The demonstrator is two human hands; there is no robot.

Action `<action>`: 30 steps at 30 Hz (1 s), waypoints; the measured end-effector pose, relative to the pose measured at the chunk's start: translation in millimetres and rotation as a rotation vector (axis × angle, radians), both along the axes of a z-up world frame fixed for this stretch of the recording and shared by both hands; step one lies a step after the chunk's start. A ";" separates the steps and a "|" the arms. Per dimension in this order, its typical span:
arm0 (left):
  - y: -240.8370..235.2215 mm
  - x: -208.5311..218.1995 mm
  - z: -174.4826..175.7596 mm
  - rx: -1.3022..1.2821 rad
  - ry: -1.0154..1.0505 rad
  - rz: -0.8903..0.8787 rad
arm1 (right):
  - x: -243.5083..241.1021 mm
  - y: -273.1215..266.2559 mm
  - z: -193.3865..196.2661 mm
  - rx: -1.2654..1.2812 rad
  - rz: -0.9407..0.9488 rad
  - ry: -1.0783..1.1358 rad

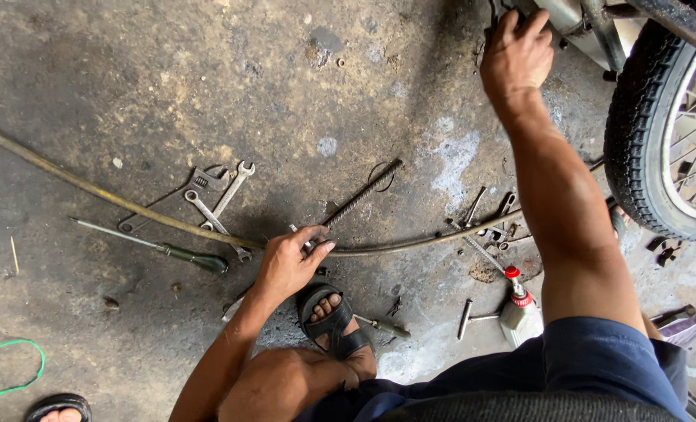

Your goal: The person uses pliers to work on a motorcycle's chain and sprocket area. They manipulate the chain and surrounding components while sitting on the floor.

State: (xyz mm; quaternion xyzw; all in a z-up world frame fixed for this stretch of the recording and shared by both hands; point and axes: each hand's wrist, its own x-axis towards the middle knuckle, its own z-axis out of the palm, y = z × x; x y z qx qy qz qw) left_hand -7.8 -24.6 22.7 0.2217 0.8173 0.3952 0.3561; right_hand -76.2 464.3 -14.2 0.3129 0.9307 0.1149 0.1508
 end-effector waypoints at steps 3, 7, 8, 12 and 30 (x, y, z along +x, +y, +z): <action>-6.3 4.9 -3.8 0.049 -0.004 0.003 | -8.1 -5.1 27.3 -0.301 -0.059 0.039; -4.1 8.9 -6.9 0.001 -0.023 0.014 | 7.1 -7.8 41.3 -1.303 -0.328 0.480; -3.2 7.8 -5.5 0.005 -0.008 0.000 | 8.2 -12.1 38.7 -1.730 -0.501 0.586; 9.1 6.4 0.3 -0.090 -0.021 -0.036 | 9.6 -36.5 4.6 -2.470 -0.645 0.919; 30.5 2.1 -7.5 -0.011 -0.023 -0.057 | 0.5 -16.8 -1.1 -0.169 -0.190 -0.077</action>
